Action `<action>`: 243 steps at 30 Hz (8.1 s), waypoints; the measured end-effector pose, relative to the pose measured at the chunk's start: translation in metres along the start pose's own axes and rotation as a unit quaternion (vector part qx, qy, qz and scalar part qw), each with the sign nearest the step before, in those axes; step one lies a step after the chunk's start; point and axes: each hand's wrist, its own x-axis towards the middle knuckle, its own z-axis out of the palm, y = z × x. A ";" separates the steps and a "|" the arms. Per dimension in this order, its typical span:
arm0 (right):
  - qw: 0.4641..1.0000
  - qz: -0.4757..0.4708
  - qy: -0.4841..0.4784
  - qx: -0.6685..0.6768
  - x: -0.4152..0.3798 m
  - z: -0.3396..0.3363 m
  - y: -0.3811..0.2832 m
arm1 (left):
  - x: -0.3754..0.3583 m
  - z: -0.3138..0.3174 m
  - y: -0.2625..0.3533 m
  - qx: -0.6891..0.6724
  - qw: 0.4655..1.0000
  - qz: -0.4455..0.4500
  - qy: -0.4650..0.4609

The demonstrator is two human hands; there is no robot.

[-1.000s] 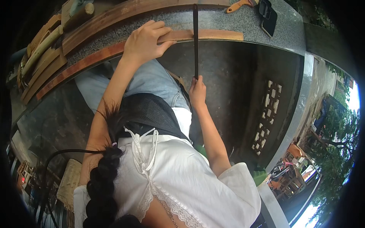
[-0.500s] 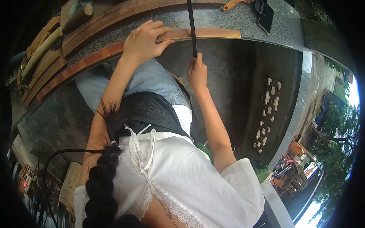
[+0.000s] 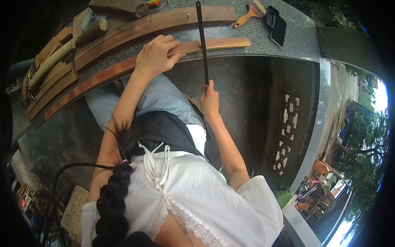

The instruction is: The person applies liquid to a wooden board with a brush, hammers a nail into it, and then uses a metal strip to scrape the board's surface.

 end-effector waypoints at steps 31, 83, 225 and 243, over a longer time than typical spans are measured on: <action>1.000 0.010 0.007 -0.008 -0.021 0.003 0.025 | -0.005 0.000 0.008 0.005 1.000 0.003 -0.012; 0.999 0.046 -0.001 0.021 -0.047 0.017 0.045 | -0.001 0.004 0.003 0.010 1.000 0.014 -0.021; 0.998 -0.033 0.003 -0.050 -0.042 0.008 0.043 | 0.002 0.005 -0.005 0.042 0.999 0.012 0.028; 0.982 -0.104 0.092 -0.131 0.045 0.016 -0.022 | -0.003 0.003 0.005 0.033 0.999 0.017 0.001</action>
